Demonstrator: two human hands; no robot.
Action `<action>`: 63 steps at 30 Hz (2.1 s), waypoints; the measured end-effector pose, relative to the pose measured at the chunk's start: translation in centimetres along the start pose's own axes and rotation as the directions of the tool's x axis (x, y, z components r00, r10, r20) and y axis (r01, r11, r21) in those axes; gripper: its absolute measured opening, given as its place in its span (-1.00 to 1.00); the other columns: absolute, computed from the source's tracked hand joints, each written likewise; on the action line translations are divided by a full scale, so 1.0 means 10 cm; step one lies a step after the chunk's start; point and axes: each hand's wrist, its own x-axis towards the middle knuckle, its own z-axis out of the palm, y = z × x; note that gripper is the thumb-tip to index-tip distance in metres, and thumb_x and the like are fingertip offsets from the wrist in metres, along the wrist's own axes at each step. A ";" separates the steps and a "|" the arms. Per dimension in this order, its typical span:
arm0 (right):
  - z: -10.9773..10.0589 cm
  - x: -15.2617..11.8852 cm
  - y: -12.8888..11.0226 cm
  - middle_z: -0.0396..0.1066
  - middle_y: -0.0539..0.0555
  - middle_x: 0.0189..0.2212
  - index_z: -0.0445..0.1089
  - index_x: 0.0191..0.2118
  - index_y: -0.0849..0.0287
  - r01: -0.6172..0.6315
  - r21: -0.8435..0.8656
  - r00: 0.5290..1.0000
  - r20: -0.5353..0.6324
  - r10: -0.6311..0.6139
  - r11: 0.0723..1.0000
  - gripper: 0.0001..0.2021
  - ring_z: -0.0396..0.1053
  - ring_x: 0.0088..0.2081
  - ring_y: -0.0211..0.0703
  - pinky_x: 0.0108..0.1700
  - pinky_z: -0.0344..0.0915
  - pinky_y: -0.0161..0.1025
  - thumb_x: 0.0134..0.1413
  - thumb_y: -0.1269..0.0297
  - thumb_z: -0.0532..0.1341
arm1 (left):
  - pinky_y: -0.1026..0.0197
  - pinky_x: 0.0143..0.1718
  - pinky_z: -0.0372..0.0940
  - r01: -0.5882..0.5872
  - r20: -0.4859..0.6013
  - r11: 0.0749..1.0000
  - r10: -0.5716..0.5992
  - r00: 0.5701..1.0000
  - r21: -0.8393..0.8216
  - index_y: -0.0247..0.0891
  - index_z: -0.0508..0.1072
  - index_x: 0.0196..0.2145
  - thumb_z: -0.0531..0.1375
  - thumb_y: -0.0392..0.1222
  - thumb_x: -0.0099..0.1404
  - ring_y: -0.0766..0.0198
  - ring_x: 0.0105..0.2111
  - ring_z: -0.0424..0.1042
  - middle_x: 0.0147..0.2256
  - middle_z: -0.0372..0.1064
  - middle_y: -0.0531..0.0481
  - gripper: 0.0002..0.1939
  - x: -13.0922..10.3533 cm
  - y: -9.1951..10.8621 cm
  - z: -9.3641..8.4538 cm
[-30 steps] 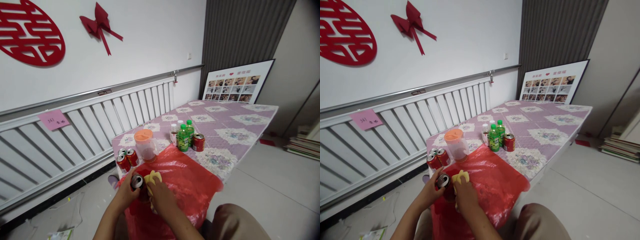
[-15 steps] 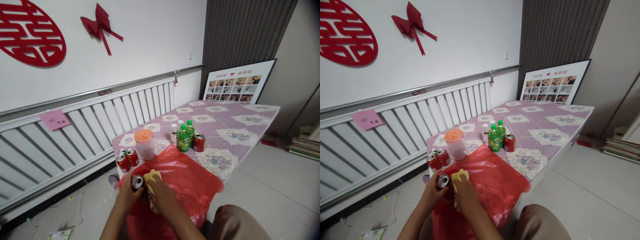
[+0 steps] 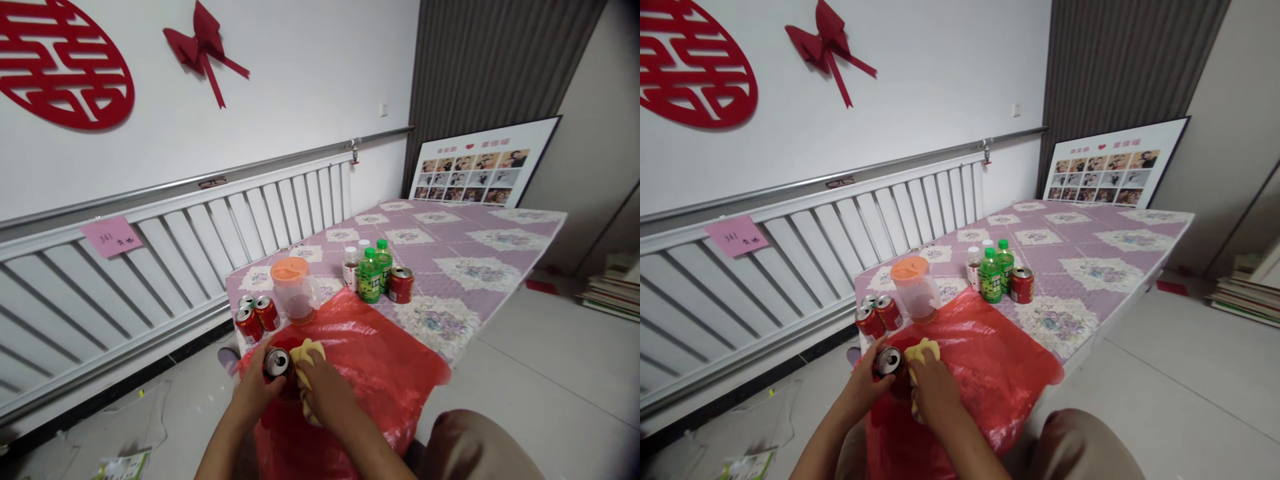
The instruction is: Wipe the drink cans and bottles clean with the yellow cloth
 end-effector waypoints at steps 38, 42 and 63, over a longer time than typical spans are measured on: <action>0.20 -0.43 -0.19 0.26 0.18 0.28 0.30 0.29 0.02 0.025 0.130 1.000 0.015 -0.027 0.991 -0.32 0.32 0.19 0.06 0.23 0.22 -0.07 0.01 0.56 0.08 | -0.09 0.30 0.21 -0.038 -0.206 0.991 0.064 0.976 0.130 -0.33 0.22 0.28 0.30 -0.21 0.12 -0.06 0.26 0.31 0.23 0.33 -0.30 -0.22 0.06 -0.04 0.24; 0.20 -0.41 -0.14 0.20 0.19 0.33 0.30 0.30 0.05 0.026 0.164 1.000 0.005 -0.027 0.986 -0.32 0.28 0.23 0.06 0.26 0.20 -0.07 0.00 0.51 0.11 | -0.07 0.30 0.20 -0.030 -0.173 0.992 0.051 0.984 0.125 -0.28 0.21 0.29 0.29 -0.24 0.12 -0.04 0.27 0.30 0.25 0.32 -0.27 -0.22 0.05 -0.04 0.21; -0.06 0.54 0.15 0.25 0.09 0.28 0.37 0.21 0.01 0.142 0.115 0.988 -0.077 -0.134 0.983 -0.38 0.33 0.11 -0.08 0.11 0.21 -0.19 -0.01 0.52 0.12 | 0.01 0.34 0.15 -0.093 0.343 0.994 0.109 0.933 -0.064 -0.13 0.06 0.40 0.21 -0.44 0.01 0.07 0.27 0.32 0.25 0.36 -0.11 -0.01 0.24 0.21 -0.25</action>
